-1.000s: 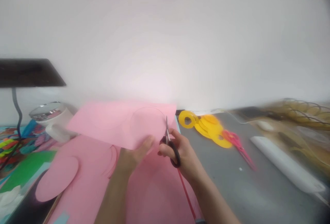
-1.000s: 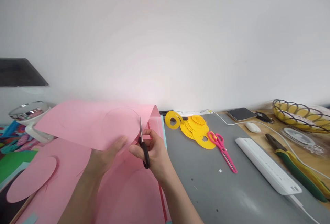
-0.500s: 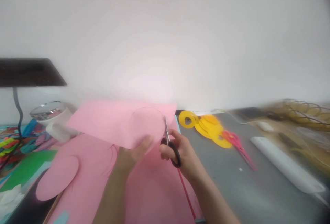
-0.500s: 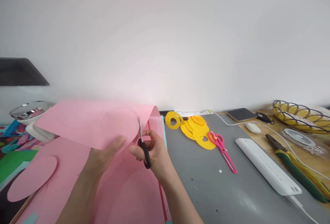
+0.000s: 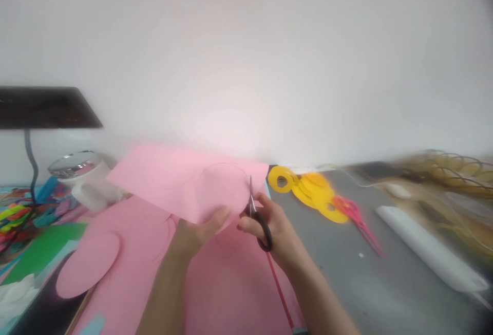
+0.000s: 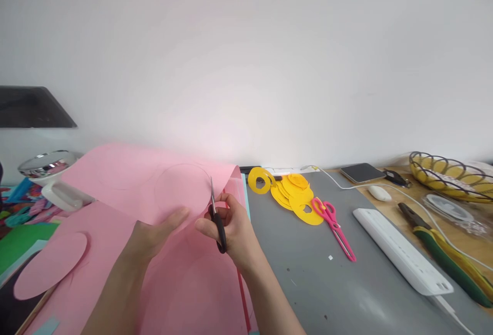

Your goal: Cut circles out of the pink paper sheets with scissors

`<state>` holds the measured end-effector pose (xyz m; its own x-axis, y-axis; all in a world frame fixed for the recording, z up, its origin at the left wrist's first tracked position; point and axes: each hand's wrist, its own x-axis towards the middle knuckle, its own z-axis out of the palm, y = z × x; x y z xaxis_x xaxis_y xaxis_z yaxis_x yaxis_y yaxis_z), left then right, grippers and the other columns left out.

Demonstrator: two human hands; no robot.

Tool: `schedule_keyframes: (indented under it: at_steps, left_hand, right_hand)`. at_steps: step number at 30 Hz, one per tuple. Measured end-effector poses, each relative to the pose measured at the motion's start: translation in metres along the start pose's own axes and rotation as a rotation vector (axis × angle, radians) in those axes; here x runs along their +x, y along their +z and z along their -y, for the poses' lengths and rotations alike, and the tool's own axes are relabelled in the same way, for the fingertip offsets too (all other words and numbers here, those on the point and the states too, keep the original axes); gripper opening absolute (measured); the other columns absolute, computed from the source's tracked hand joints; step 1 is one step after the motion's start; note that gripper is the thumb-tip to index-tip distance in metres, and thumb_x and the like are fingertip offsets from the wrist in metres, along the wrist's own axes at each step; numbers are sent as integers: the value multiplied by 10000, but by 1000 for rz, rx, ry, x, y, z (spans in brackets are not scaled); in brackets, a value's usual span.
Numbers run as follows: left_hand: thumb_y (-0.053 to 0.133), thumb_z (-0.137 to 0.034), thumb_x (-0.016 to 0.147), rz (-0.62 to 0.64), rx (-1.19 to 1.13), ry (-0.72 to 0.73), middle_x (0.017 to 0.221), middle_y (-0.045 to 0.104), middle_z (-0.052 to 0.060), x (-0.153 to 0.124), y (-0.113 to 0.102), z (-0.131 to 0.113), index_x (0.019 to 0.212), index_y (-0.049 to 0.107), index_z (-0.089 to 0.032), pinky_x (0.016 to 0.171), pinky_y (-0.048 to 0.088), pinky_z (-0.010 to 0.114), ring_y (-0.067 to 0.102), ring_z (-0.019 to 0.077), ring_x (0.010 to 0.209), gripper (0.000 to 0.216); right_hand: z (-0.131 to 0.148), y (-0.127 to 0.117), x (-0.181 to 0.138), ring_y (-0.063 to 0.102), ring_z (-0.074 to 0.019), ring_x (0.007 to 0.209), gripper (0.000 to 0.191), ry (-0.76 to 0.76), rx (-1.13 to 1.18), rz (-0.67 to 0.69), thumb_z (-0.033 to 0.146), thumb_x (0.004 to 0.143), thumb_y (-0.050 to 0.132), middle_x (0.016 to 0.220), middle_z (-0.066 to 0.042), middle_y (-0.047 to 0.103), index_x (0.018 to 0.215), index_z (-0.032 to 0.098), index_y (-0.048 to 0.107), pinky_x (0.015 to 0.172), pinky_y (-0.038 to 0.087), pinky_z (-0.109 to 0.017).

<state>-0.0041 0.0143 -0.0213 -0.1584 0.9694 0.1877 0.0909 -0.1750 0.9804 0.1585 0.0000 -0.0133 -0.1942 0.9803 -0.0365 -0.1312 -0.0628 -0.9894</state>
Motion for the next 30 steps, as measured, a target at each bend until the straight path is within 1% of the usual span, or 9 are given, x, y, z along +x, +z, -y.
schedule_keyframes:
  at_steps: [7,12,15,19,20,23,25,27,30]
  left_hand:
    - [786,-356,627,15,-28,-42,1012,706,97,-1,-1,2,1116,649,-241,1024,405,558,579,349,1141,520]
    - [770,-365,649,51,-44,0,1009,715,100,0,-2,0,1122,652,-236,1000,439,534,621,335,1081,504]
    - [760,-386,656,73,-21,-5,960,726,91,0,-3,-5,1061,676,-223,1006,437,526,638,327,1051,444]
    - [729,-373,693,136,-31,-9,923,732,77,0,-4,-8,941,701,-219,1025,417,527,661,300,984,293]
    - [732,-373,689,131,-42,-11,942,729,80,0,-4,-7,943,700,-219,1023,418,529,660,300,982,299]
    - [769,-402,643,39,-51,-36,1048,701,108,1,-5,-1,990,686,-212,986,441,544,617,334,1059,403]
    - [781,-413,626,13,-41,-61,1042,698,115,1,-5,1,985,684,-205,962,452,555,609,348,1061,426]
    - [767,-412,646,42,-65,-49,992,706,101,1,-4,0,991,681,-205,965,454,542,617,337,1048,411]
    - [716,-412,704,95,-162,2,977,702,82,2,0,-6,1088,649,-209,967,469,489,605,307,1084,440]
  right_hand:
    - [0,1,1,446,-123,609,390,1,-30,-23,385,671,754,636,53,519,883,210,477,573,357,-250]
    - [-2,2,1,493,-137,590,376,12,-52,-61,365,648,737,627,38,567,884,209,489,556,372,-260]
    - [-2,2,0,503,-134,572,356,27,-73,-79,353,651,727,609,39,584,876,210,491,569,405,-268]
    - [0,2,-1,503,-131,560,338,46,-103,-76,336,657,724,583,44,580,863,214,485,568,424,-267]
    - [0,2,-1,504,-130,557,333,49,-108,-72,332,659,722,581,45,578,861,215,485,563,422,-264]
    - [1,2,-1,504,-125,547,315,61,-107,-68,326,661,715,576,46,578,848,213,488,553,419,-253]
    - [2,2,-1,509,-124,540,308,69,-106,-68,330,654,713,567,47,579,838,211,496,549,424,-249]
    - [2,3,-1,512,-127,528,303,70,-112,-74,339,649,711,549,48,575,826,210,503,542,428,-250]
    - [4,6,-1,514,-132,521,279,81,-128,-87,328,656,695,522,52,558,816,208,502,530,422,-249]
